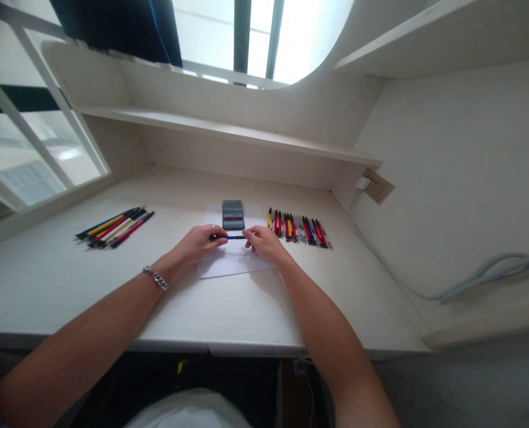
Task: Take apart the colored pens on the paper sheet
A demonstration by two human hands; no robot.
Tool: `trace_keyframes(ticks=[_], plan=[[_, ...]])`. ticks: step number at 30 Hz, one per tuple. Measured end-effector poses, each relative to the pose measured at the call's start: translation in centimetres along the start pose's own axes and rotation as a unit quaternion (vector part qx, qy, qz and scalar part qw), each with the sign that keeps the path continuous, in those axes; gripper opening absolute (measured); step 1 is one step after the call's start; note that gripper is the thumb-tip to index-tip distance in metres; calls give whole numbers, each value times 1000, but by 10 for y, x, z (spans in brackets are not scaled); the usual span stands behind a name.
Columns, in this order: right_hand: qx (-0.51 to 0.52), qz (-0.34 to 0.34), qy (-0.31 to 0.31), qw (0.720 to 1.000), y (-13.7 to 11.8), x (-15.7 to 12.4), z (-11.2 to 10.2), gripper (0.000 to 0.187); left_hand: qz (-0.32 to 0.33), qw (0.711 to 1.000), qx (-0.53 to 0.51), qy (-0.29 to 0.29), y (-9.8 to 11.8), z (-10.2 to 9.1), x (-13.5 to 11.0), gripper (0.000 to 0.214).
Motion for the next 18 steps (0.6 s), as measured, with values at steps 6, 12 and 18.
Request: trace_keyframes(ticks=[6,12,18], plan=[[12,-45,42,998,-7,-1,-4,12,-2,1000,12,-26,-3,5,1,34],[27,-53,50,997,-6,0,-2,24,-2,999,18,-29,-5,7,2,34],[-33,14,22,999,0,0,1,40,-1,1000,16,-10,0,2,0,28]])
Point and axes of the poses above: each hand's wrist, its own x-axis towards the middle knuckle, its own z-axis out of the palm, y = z × x, the point moved 7 cm from there along x, towards the middle knuckle, and after that the axes turned 6 degrees about -y, right-handed, at the moved point
